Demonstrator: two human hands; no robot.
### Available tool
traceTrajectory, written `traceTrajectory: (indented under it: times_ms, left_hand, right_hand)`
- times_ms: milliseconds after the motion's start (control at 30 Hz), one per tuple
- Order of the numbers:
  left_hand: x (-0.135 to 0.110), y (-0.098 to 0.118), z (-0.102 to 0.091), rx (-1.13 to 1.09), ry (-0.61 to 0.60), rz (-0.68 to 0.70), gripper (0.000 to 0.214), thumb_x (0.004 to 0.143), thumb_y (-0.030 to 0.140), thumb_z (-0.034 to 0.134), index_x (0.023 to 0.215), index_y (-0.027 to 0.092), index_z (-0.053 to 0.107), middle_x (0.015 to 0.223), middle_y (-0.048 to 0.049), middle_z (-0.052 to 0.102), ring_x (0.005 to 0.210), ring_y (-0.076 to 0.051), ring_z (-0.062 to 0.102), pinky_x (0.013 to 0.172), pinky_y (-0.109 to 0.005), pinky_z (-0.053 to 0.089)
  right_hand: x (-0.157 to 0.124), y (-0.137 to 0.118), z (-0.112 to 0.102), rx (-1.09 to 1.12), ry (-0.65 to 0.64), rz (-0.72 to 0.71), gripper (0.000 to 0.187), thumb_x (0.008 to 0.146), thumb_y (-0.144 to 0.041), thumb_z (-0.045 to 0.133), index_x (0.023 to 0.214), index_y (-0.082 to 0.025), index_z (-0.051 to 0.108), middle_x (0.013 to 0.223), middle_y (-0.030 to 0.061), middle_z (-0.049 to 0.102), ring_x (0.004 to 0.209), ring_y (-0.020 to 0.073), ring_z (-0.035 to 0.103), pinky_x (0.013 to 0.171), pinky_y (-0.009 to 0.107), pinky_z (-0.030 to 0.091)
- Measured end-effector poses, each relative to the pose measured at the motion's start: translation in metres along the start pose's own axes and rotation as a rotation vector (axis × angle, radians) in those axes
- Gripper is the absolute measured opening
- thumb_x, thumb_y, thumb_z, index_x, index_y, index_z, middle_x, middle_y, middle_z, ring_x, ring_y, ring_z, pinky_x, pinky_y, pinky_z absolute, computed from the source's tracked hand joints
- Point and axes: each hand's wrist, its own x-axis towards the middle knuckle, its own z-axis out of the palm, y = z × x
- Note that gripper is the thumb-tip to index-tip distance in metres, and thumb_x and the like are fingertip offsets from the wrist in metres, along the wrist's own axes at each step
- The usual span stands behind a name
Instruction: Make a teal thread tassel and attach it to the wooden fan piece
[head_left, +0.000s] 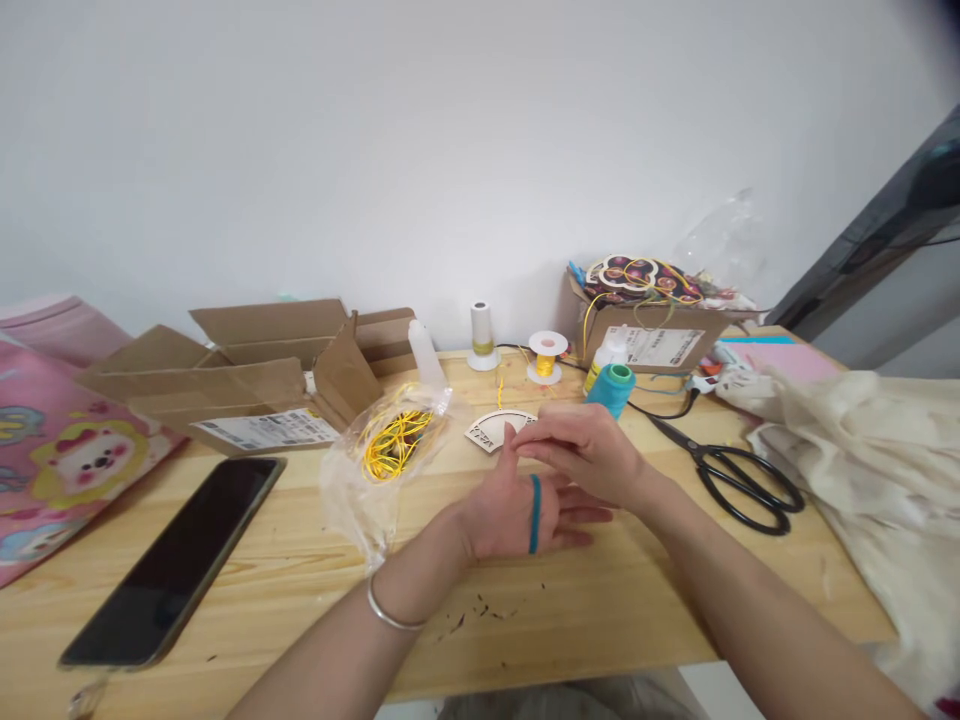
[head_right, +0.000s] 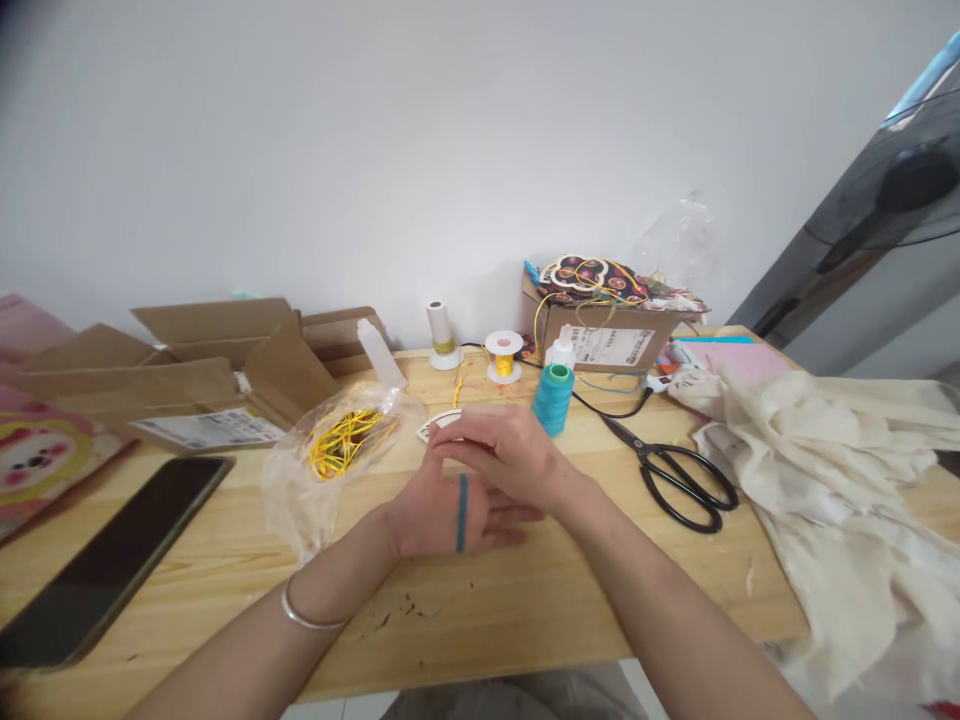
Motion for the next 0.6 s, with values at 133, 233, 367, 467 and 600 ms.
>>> traceTrajectory:
  times_ms: [133,233,367,467,600]
  left_hand:
    - [-0.002,0.001,0.002,0.012,-0.035,-0.008,0.099,0.06,0.079,0.007,0.111,0.006,0.05,0.111,-0.0189,0.052,0.11,-0.029,0.039,0.091,-0.04,0.021]
    - [-0.005,0.003,0.007,0.061,-0.058,-0.027,0.105,0.056,0.081,0.003,0.116,0.007,0.046,0.118,-0.0197,0.047,0.114,-0.03,0.036,0.093,-0.041,0.021]
    - [-0.007,0.002,0.007,0.17,-0.095,-0.068,0.099,0.061,0.078,0.002,0.12,0.009,0.043,0.126,-0.0188,0.04,0.119,-0.029,0.032,0.096,-0.041,0.018]
    - [-0.009,0.001,0.005,0.231,-0.132,-0.152,0.087,0.072,0.068,-0.001,0.125,0.011,0.038,0.124,-0.0153,0.043,0.12,-0.026,0.033,0.097,-0.041,0.017]
    - [-0.015,0.006,0.006,0.272,-0.214,-0.228,0.088,0.074,0.065,-0.003,0.129,0.005,0.03,0.122,-0.0161,0.044,0.12,-0.028,0.034,0.096,-0.043,0.019]
  right_hand:
    - [0.002,0.002,0.003,0.115,0.032,0.075,0.011,0.078,-0.019,0.055,0.082,-0.015,0.065,0.068,0.0001,0.061,0.057,0.0063,0.051,0.053,0.016,0.038]
    - [0.002,0.006,0.006,0.189,0.044,0.142,0.01,0.077,-0.018,0.055,0.081,-0.016,0.064,0.069,0.0001,0.062,0.058,0.0064,0.052,0.054,0.016,0.039]
    - [0.002,0.012,0.01,0.214,0.023,0.227,0.011,0.075,-0.019,0.056,0.078,-0.014,0.065,0.063,0.0001,0.06,0.05,0.0056,0.046,0.046,0.016,0.035]
    - [0.002,0.018,0.016,0.244,-0.047,0.335,0.014,0.074,-0.023,0.055,0.075,-0.012,0.065,0.056,-0.001,0.056,0.045,0.005,0.038,0.042,0.017,0.03]
    - [-0.002,0.027,0.027,0.386,-0.174,0.476,0.018,0.074,-0.027,0.053,0.073,-0.012,0.063,0.062,0.0001,0.058,0.053,0.0071,0.045,0.049,0.018,0.035]
